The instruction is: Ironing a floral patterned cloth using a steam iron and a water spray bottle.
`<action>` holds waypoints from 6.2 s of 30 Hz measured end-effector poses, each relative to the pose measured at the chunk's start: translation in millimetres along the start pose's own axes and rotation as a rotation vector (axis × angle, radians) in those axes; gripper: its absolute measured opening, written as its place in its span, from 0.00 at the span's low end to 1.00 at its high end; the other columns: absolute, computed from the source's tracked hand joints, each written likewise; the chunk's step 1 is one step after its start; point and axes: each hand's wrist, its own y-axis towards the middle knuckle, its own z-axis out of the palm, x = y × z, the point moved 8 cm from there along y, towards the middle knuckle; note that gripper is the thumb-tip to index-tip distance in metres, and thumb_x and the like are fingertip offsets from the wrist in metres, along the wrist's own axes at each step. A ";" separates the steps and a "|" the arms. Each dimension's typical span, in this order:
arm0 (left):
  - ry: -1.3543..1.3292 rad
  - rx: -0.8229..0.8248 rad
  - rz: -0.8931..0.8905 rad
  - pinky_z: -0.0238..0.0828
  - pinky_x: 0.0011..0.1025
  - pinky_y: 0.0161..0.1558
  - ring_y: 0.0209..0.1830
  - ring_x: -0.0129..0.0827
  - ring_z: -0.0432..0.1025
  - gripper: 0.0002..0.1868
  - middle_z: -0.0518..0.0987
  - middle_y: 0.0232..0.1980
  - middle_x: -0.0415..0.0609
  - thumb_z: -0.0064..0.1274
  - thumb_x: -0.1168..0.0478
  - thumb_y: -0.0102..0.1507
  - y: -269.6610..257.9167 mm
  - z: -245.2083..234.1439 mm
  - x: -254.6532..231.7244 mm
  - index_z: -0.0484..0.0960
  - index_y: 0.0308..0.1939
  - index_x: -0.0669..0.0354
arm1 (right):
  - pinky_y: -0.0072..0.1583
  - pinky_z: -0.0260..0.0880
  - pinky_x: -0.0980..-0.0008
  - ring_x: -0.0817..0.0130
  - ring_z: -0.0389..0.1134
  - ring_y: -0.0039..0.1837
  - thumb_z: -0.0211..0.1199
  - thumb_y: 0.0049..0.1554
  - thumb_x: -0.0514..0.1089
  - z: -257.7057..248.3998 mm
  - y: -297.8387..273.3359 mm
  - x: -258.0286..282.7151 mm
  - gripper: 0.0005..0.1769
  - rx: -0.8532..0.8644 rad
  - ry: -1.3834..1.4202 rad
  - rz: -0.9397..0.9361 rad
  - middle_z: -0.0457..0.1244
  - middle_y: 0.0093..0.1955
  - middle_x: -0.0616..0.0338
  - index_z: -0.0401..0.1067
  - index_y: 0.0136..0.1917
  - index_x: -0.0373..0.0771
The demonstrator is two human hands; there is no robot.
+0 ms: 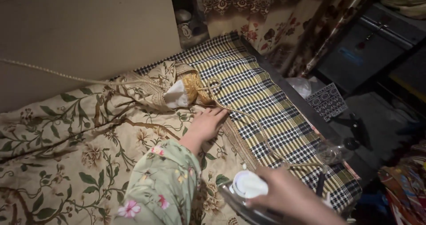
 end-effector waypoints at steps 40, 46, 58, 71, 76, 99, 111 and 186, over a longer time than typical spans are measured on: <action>-0.509 0.437 -0.045 0.74 0.32 0.56 0.52 0.33 0.80 0.28 0.87 0.52 0.43 0.48 0.77 0.54 -13.9 -0.7 9.1 0.87 0.52 0.46 | 0.41 0.72 0.48 0.42 0.72 0.39 0.70 0.51 0.62 35.3 28.4 25.2 0.31 -0.574 0.012 -0.351 0.69 0.35 0.42 0.68 0.54 0.38; -0.555 -0.110 -0.278 0.76 0.33 0.52 0.50 0.35 0.81 0.30 0.86 0.48 0.47 0.44 0.77 0.51 -110.0 -33.3 50.4 0.87 0.51 0.49 | 0.42 0.73 0.49 0.42 0.72 0.40 0.69 0.51 0.61 22.1 13.6 35.2 0.29 -0.573 -0.045 -0.506 0.69 0.35 0.43 0.69 0.55 0.39; -0.423 -0.880 -0.526 0.70 0.42 0.50 0.48 0.52 0.72 0.12 0.74 0.44 0.59 0.46 0.73 0.58 -301.3 -1.1 -79.8 0.75 0.45 0.64 | 0.46 0.74 0.50 0.46 0.74 0.43 0.70 0.50 0.63 21.4 30.3 21.2 0.28 -0.717 -0.010 -0.443 0.71 0.42 0.44 0.75 0.53 0.39; -0.462 -0.533 0.029 0.70 0.44 0.59 0.56 0.53 0.73 0.18 0.78 0.55 0.57 0.50 0.72 0.56 -316.0 71.0 -256.5 0.80 0.51 0.65 | 0.51 0.74 0.54 0.49 0.74 0.50 0.72 0.47 0.65 33.9 20.1 -1.5 0.32 -0.555 -0.249 -0.647 0.71 0.48 0.46 0.76 0.55 0.40; -0.323 -0.514 0.147 0.65 0.43 0.68 0.67 0.52 0.69 0.20 0.75 0.66 0.60 0.51 0.70 0.58 -298.1 91.5 -301.2 0.82 0.54 0.61 | 0.51 0.74 0.53 0.52 0.74 0.49 0.69 0.50 0.67 24.2 12.7 -13.8 0.32 -0.592 -0.315 -0.499 0.71 0.47 0.47 0.74 0.55 0.41; 0.054 -0.317 -0.070 0.49 0.50 0.74 0.76 0.48 0.58 0.23 0.72 0.69 0.58 0.51 0.54 0.60 -219.6 165.1 -351.0 0.83 0.51 0.68 | 0.50 0.72 0.48 0.41 0.71 0.49 0.68 0.51 0.71 -1.6 33.7 -10.7 0.36 -0.649 -0.337 -0.733 0.69 0.45 0.41 0.71 0.50 0.35; 0.050 -0.558 -0.285 0.56 0.41 0.60 0.59 0.41 0.61 0.28 0.73 0.72 0.48 0.53 0.54 0.62 -211.6 171.0 -360.6 0.81 0.65 0.62 | 0.49 0.76 0.53 0.51 0.74 0.50 0.65 0.53 0.75 -2.3 71.4 13.9 0.45 -0.541 -0.405 -0.496 0.69 0.50 0.43 0.67 0.59 0.29; 0.341 -0.546 -0.999 0.24 0.67 0.74 0.80 0.35 0.46 0.38 0.54 0.81 0.37 0.34 0.31 0.63 -532.0 76.5 -77.9 0.57 0.77 0.29 | 0.47 0.78 0.62 0.60 0.74 0.50 0.68 0.53 0.58 109.1 -8.7 53.0 0.35 -0.285 -0.141 -0.478 0.69 0.53 0.51 0.62 0.65 0.38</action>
